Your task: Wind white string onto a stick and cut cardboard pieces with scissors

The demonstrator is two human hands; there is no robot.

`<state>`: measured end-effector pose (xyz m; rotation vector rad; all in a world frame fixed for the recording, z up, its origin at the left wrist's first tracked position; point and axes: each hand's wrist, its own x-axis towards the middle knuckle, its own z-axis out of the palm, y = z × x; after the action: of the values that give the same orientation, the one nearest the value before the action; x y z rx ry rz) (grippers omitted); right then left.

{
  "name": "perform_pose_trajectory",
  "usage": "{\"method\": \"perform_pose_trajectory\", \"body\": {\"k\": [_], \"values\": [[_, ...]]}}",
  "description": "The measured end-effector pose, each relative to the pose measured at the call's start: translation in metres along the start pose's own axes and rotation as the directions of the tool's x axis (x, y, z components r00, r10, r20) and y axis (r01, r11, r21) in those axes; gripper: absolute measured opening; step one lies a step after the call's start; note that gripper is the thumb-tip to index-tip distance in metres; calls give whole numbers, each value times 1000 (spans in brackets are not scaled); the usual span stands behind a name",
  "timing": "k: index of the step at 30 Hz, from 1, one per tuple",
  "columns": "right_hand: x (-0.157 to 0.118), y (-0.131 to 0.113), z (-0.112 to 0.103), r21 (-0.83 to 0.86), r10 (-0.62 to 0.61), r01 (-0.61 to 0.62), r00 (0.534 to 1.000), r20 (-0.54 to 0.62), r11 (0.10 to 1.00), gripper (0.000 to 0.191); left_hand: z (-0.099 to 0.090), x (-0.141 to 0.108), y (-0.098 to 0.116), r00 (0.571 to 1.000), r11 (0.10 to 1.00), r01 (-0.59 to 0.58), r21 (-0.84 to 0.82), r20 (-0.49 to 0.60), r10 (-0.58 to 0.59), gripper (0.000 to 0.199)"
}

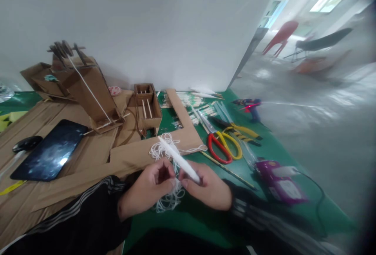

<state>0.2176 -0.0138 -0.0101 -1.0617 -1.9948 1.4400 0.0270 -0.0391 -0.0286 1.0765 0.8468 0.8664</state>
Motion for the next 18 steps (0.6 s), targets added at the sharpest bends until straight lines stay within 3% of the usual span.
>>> {"method": "perform_pose_trajectory", "body": {"k": [5, 14, 18], "values": [[0, -1, -2, -26, 3, -8, 987, -163, 1000, 2, 0, -2, 1, 999, 997, 42, 59, 9, -42, 17], [-2, 2, -2, -36, -32, 32, 999, 6, 999, 15, -2, -1, -6, 991, 981, -91, 174, -80, 106, 14], [-1, 4, 0, -59, -23, 22, 1000, -17, 998, 15, -1, -3, -6, 992, 970, -83, 229, -71, 102, 11]]}}
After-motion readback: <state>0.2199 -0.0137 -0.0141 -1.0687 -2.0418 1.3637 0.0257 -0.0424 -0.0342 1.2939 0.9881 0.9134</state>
